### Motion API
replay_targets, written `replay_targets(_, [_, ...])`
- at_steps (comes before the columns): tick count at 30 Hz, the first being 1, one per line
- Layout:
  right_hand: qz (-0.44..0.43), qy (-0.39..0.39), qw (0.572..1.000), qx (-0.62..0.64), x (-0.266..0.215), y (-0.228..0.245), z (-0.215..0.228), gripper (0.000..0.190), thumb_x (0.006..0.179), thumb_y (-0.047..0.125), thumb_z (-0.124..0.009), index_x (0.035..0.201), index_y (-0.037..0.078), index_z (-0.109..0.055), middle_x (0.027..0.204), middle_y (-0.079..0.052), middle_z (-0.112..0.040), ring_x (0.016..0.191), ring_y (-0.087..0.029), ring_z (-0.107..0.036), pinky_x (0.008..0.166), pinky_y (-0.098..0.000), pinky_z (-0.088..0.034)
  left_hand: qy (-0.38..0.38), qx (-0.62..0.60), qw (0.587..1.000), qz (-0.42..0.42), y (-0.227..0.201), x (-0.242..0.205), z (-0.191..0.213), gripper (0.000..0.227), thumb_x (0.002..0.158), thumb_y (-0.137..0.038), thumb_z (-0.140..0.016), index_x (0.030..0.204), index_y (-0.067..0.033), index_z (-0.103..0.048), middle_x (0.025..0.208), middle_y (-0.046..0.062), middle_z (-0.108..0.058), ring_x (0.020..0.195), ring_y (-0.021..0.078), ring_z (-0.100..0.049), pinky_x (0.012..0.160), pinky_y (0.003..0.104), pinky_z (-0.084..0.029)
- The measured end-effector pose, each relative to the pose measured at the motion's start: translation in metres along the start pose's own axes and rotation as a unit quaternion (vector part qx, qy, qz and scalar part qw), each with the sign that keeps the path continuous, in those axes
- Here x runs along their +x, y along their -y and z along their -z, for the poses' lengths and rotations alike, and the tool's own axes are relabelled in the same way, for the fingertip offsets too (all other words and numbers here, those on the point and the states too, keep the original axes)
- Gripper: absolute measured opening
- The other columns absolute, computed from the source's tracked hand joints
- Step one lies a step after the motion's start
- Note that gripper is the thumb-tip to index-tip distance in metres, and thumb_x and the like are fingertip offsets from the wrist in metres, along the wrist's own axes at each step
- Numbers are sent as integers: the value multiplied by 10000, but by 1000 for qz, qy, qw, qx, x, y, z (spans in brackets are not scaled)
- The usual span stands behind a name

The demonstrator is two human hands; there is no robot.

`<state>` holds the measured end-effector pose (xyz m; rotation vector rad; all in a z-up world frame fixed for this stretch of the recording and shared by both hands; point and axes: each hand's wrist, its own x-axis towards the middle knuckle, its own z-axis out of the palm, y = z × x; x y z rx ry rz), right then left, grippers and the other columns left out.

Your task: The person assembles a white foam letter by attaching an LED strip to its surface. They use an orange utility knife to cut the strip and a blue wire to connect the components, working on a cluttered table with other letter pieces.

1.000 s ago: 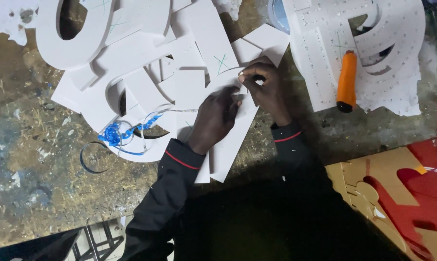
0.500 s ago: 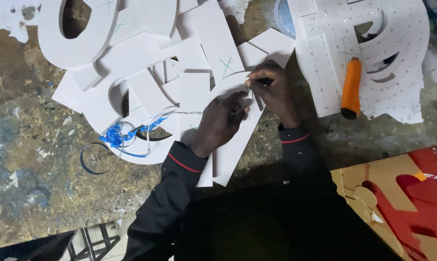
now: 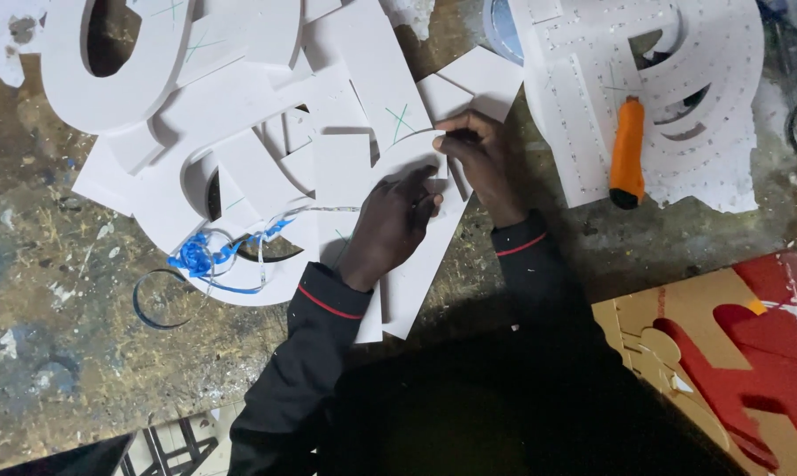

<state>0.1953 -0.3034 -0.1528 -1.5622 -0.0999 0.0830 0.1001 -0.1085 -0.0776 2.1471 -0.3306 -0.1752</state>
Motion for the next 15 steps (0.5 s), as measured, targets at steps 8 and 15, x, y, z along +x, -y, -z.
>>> replay_targets(8, [16, 0, 1000, 4, -3, 2, 2, 244, 1078, 287, -828, 1203, 78, -847, 985, -37, -754, 909, -84, -728, 818, -253, -674, -11, 6, 1000, 12, -12, -3, 8, 433, 1142, -240, -638, 1518, -29, -667, 954, 169, -862, 1072, 536, -760, 1021, 661, -557])
replay_targets(15, [101, 3, 993, -68, -2, 1, 2, 214, 1060, 162, -868, 1242, 64, -814, 1019, -92, -784, 934, -137, -754, 786, -275, -619, -25, 55, 997, 50, -11, -2, 12, 446, 1149, -365, -625, 1489, -80, -672, 954, 210, -821, 1065, 531, -764, 973, 686, -589])
